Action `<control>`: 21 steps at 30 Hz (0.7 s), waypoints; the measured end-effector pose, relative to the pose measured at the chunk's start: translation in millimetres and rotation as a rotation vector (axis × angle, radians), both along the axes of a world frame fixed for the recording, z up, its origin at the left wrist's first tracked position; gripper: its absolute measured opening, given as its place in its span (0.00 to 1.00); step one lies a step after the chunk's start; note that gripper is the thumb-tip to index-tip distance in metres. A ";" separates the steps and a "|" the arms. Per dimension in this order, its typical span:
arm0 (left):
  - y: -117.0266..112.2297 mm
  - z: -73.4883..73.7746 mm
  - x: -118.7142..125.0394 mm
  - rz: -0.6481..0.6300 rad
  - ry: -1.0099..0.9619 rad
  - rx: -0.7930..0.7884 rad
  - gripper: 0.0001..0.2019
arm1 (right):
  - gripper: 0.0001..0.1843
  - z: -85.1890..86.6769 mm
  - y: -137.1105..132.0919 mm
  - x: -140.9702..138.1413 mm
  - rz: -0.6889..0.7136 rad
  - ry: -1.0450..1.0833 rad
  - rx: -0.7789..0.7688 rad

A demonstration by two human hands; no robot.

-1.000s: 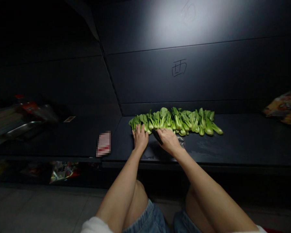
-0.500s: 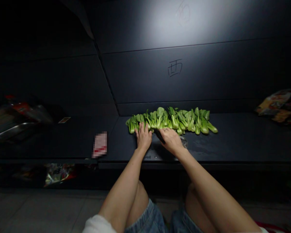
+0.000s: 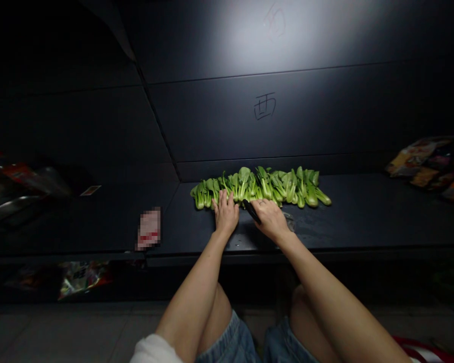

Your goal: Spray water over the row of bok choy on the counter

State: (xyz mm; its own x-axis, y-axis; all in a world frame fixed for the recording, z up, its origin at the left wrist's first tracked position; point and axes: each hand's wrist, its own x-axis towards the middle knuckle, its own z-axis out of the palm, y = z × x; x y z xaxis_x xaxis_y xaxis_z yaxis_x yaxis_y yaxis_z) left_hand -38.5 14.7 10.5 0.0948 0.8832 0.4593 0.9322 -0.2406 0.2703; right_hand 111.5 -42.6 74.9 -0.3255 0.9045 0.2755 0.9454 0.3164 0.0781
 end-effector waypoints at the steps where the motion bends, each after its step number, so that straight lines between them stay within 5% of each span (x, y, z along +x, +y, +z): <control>1: 0.5 -0.5 1.7 -0.006 -0.001 0.006 0.25 | 0.15 -0.1 -0.9 2.9 -0.006 0.000 0.006; 21: -2.2 1.0 25.3 -0.053 0.036 -0.010 0.25 | 0.18 1.0 -7.0 28.8 -0.084 -0.006 0.017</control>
